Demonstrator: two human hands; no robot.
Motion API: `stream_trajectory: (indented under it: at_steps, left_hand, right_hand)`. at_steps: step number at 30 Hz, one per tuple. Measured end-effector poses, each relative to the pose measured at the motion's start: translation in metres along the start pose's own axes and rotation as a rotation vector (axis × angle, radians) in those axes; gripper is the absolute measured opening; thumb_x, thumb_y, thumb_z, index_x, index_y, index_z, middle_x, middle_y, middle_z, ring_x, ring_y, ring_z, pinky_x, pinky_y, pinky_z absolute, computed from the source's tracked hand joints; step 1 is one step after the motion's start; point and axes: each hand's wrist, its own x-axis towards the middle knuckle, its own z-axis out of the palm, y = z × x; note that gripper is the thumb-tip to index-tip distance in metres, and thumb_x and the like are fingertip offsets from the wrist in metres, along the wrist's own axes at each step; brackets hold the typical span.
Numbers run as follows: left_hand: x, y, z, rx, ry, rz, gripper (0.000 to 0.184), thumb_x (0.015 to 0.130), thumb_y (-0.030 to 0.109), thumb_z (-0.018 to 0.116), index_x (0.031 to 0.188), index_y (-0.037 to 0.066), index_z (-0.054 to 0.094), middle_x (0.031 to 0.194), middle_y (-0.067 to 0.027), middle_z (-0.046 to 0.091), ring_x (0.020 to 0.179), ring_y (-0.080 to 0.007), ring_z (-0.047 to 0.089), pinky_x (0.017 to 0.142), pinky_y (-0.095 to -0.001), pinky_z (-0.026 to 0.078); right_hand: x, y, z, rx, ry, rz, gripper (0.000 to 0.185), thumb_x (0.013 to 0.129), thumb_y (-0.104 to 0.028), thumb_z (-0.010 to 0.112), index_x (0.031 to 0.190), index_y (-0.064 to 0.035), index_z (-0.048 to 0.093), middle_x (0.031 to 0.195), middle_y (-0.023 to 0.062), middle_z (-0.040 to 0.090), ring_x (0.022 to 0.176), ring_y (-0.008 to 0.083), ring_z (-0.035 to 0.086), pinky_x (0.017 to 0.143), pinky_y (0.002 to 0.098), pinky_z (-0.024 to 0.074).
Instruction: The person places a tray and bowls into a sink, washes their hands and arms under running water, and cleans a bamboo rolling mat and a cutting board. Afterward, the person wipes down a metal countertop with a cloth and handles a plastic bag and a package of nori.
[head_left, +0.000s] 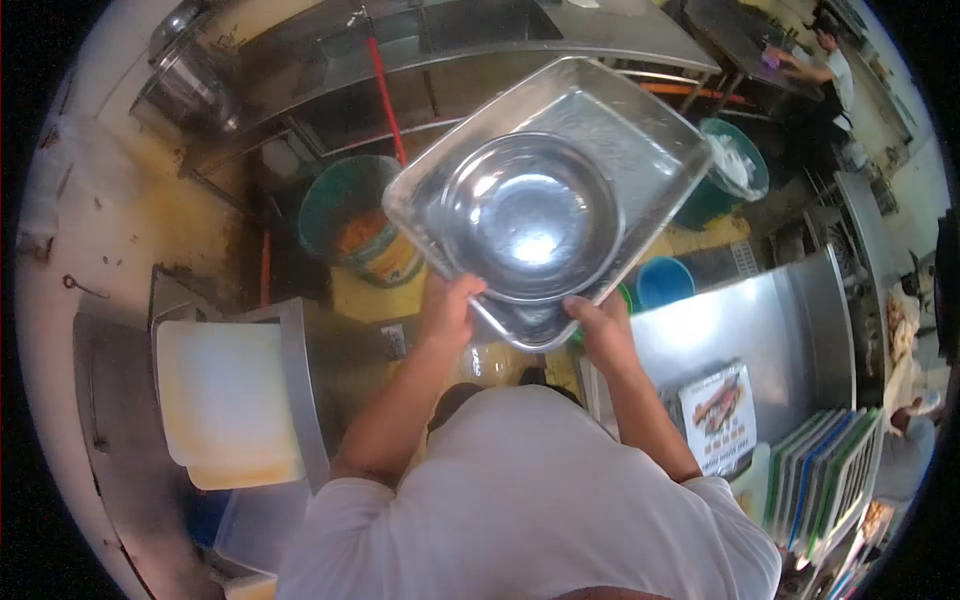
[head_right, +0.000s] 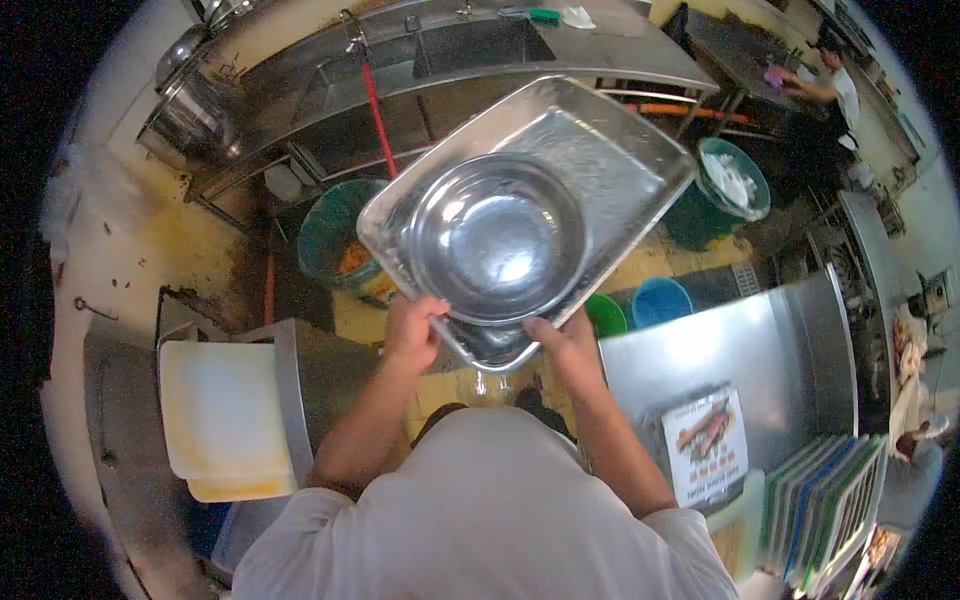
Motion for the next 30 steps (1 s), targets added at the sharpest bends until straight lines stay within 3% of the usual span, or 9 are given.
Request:
stream_trajectory:
  at_steps: [2,6,9,13,16,20,25,28,30]
  left_hand:
    - [0.035,0.003,-0.02,0.015,0.075,-0.05,0.041,0.068,0.0,0.064,0.107,0.002,0.05,0.083,-0.0065,0.055,0.069,-0.0178,0.057,0.055,-0.03,0.046]
    - [0.094,0.035,-0.031,-0.125,0.072,0.023,0.036,0.069,-0.001,0.062,0.103,0.004,0.05,0.084,-0.0058,0.056,0.067,-0.0171,0.056,0.052,-0.0293,0.044]
    - [0.151,0.04,-0.052,-0.149,0.117,0.058,0.035,0.069,-0.003,0.059,0.102,0.006,0.052,0.084,-0.0047,0.056,0.069,-0.0168,0.057,0.055,-0.028,0.045]
    - [0.218,0.089,-0.034,-0.144,0.132,0.138,0.044,0.068,-0.003,0.058,0.11,0.005,0.051,0.086,-0.0051,0.055,0.069,-0.0166,0.056,0.053,-0.0282,0.045]
    - [0.275,0.122,-0.022,-0.032,0.112,0.232,0.059,0.067,-0.003,0.057,0.124,0.008,0.046,0.098,-0.0065,0.054,0.075,-0.0177,0.057,0.046,-0.0268,0.045]
    - [0.363,0.159,0.011,-0.078,0.137,0.232,0.061,0.069,-0.003,0.055,0.127,0.011,0.045,0.098,-0.0064,0.054,0.076,-0.0185,0.057,0.05,-0.0285,0.049]
    - [0.458,0.214,0.071,0.001,0.075,0.201,0.052,0.073,-0.001,0.052,0.124,0.007,0.045,0.107,-0.0132,0.055,0.093,-0.0306,0.06,0.067,-0.0439,0.057]
    - [0.544,0.242,0.108,0.096,0.166,0.114,0.03,0.074,0.005,0.053,0.103,0.0,0.049,0.092,-0.0129,0.056,0.076,-0.0282,0.062,0.061,-0.0466,0.058]
    - [0.598,0.257,0.147,0.122,0.123,0.14,0.028,0.075,0.007,0.053,0.102,0.0,0.05,0.092,-0.0138,0.057,0.076,-0.0292,0.062,0.062,-0.0485,0.058]
  right_hand:
    - [0.037,-0.005,0.004,-0.083,-0.191,0.05,0.069,0.084,-0.024,0.069,0.137,0.0067,0.037,0.132,0.0183,0.05,0.118,0.0256,0.05,0.1,0.0357,0.0395]
    - [0.116,0.007,0.011,-0.089,-0.343,0.117,0.068,0.088,-0.027,0.07,0.137,0.0055,0.036,0.128,0.0165,0.051,0.11,0.0219,0.055,0.095,0.0345,0.0457]
    - [0.16,0.03,-0.011,-0.348,-0.349,0.171,0.064,0.089,-0.026,0.069,0.137,0.0028,0.038,0.127,0.0141,0.052,0.108,0.0197,0.056,0.093,0.0328,0.0463]
    - [0.197,0.042,-0.032,-0.493,-0.238,0.225,0.042,0.09,-0.025,0.067,0.12,0.0027,0.055,0.101,0.0074,0.062,0.095,0.0156,0.059,0.084,0.0289,0.0485]
    - [0.212,0.025,-0.033,-0.496,-0.154,0.296,0.036,0.091,-0.024,0.067,0.114,0.0021,0.06,0.093,0.0051,0.063,0.086,0.0139,0.059,0.077,0.0272,0.0488]
    - [0.267,0.03,-0.047,-0.392,-0.117,0.314,0.036,0.091,-0.025,0.067,0.115,0.0013,0.059,0.094,0.0043,0.063,0.082,0.012,0.057,0.073,0.0265,0.0481]
    - [0.366,0.041,-0.08,-0.349,-0.179,0.25,0.033,0.09,-0.024,0.068,0.111,0.0006,0.062,0.09,0.0031,0.063,0.079,0.0115,0.057,0.072,0.0274,0.0473]
    - [0.429,0.028,-0.09,-0.335,-0.101,0.215,0.032,0.089,-0.023,0.068,0.111,0.0,0.063,0.088,0.0023,0.063,0.08,0.0119,0.058,0.072,0.0271,0.0471]
    - [0.478,0.01,-0.099,-0.312,-0.1,0.235,0.032,0.089,-0.023,0.068,0.111,-0.0006,0.063,0.089,0.0021,0.063,0.08,0.0121,0.058,0.072,0.0271,0.0471]
